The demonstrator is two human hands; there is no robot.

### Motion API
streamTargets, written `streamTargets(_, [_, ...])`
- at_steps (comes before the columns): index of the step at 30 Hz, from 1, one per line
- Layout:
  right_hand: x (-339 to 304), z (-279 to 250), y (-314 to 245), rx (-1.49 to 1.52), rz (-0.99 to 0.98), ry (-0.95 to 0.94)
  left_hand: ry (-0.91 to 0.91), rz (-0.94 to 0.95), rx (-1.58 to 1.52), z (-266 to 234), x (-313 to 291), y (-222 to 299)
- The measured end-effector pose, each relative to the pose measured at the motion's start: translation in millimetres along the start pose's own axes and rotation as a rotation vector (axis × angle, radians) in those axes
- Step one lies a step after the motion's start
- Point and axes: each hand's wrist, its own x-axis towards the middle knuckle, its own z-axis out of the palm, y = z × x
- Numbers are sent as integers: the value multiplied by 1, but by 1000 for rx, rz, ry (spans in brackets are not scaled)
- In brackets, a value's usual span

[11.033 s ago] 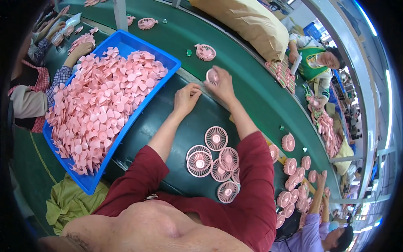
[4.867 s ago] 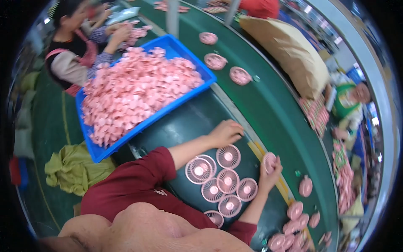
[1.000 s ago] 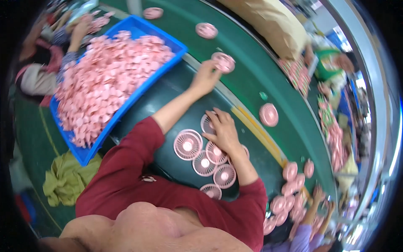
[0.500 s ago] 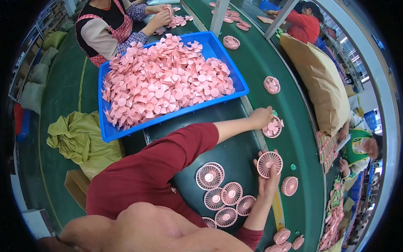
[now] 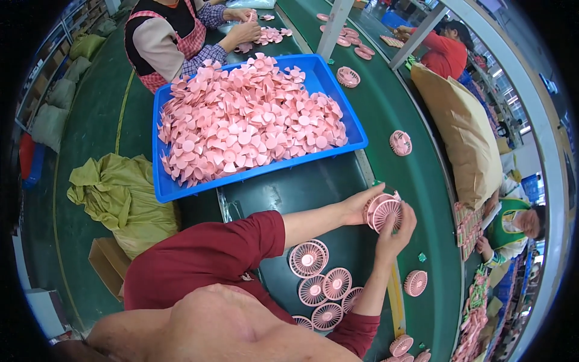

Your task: The person assembles mini electric fans by hand, pressing plastic fan covers and components together and placing them along the conveyor table.

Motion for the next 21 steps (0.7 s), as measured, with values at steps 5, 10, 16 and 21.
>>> streamTargets(5, [-5, 8, -17, -138, -110, -157, 178, -3, 94, 17, 6, -10])
streamTargets(10, [-7, 24, -11, 285, 124, -157, 319, 435, 515, 30, 2, -23])
streamTargets(16, [-10, 44, 6, 1030, 680, -83, 343, 1023, 1318, 49, -15, -22])
streamTargets(21, [-9, 38, -23, 1085, 799, -33, 318, 1117, 1528, 46, -17, -19])
